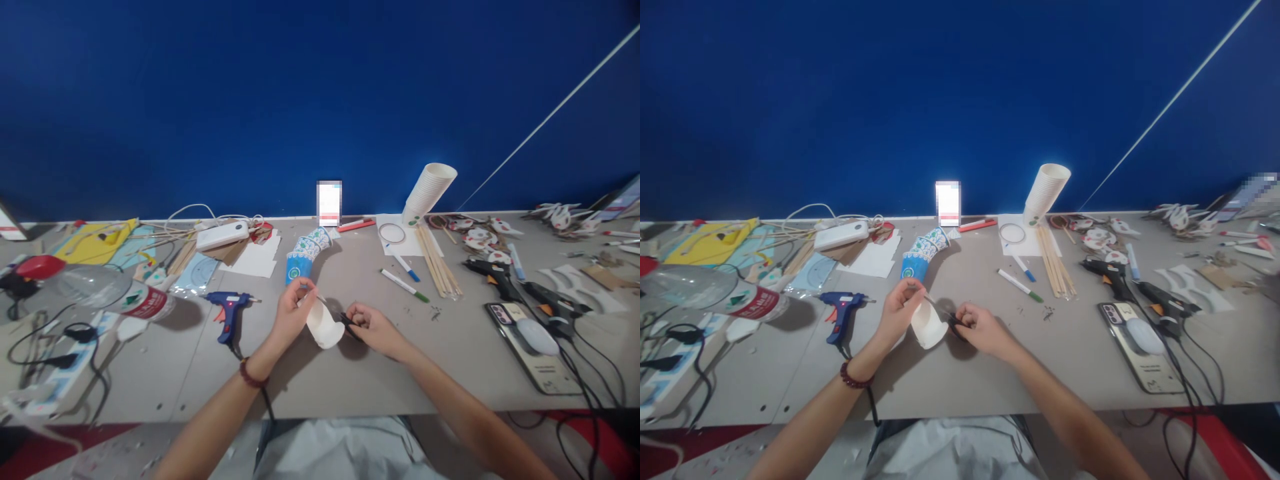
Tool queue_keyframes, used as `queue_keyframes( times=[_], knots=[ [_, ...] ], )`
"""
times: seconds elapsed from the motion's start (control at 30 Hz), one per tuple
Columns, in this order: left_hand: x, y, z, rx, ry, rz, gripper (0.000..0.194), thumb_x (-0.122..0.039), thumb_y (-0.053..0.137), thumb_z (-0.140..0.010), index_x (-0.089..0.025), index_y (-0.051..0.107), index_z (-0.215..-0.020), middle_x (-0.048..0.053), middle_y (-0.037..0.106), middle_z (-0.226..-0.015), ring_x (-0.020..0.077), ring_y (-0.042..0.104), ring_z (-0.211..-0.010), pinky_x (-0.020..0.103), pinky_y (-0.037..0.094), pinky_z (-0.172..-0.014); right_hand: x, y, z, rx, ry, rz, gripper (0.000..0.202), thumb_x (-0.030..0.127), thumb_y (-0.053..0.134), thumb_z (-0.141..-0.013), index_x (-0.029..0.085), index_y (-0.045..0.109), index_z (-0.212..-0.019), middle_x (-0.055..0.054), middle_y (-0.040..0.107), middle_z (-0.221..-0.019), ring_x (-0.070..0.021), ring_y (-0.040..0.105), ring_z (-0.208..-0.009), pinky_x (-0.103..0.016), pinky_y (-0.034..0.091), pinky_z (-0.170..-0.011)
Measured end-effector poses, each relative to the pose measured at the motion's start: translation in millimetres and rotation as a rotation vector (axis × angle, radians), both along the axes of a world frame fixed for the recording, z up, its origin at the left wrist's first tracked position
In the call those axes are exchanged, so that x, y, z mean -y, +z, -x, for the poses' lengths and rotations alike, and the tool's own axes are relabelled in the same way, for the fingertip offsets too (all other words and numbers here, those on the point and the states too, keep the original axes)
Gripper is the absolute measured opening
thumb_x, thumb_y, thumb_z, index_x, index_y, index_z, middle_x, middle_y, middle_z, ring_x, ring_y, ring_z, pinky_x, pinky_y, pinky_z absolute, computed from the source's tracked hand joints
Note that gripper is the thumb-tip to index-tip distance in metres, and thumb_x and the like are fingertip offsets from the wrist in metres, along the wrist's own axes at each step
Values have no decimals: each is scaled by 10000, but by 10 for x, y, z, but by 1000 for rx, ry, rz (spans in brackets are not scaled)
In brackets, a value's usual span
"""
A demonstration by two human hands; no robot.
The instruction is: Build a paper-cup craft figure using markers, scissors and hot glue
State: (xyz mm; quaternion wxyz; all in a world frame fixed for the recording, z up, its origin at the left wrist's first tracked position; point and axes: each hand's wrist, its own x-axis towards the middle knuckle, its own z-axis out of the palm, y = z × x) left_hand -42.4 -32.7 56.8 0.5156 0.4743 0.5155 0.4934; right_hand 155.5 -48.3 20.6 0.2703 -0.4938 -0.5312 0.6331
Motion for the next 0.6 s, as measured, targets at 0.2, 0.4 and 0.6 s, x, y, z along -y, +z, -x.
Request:
queue_keyframes(
  times=[0.2, 0.4, 0.6],
  knots=[
    [0, 7, -4, -20, -3, -24, 240, -392, 655, -768, -198, 518, -808, -83, 464, -491, 71, 413, -417, 182, 292, -426, -2, 12, 0, -3, 3, -17, 249, 354, 701, -679, 207, 514, -751, 74, 491, -536, -92, 412, -508, -218, 273, -521],
    [-6, -8, -7, 13, 1, -18, 282, -430, 676, -754, -203, 517, -806, -87, 448, -484, 68, 389, -407, 184, 262, -412, -8, -11, -5, -8, 0, -9, 266, 374, 718, -677, 211, 520, -751, 79, 478, -519, -93, 412, -492, -219, 266, -509],
    [-27, -37, 0, 133, 44, 54, 321, -466, 676, -743, -216, 490, -817, -105, 412, -453, 66, 365, -386, 179, 279, -405, -46, -23, -58, 38, 18, -27, 248, 369, 711, -699, 208, 529, -749, 62, 526, -541, -94, 443, -494, -219, 278, -499]
  ],
)
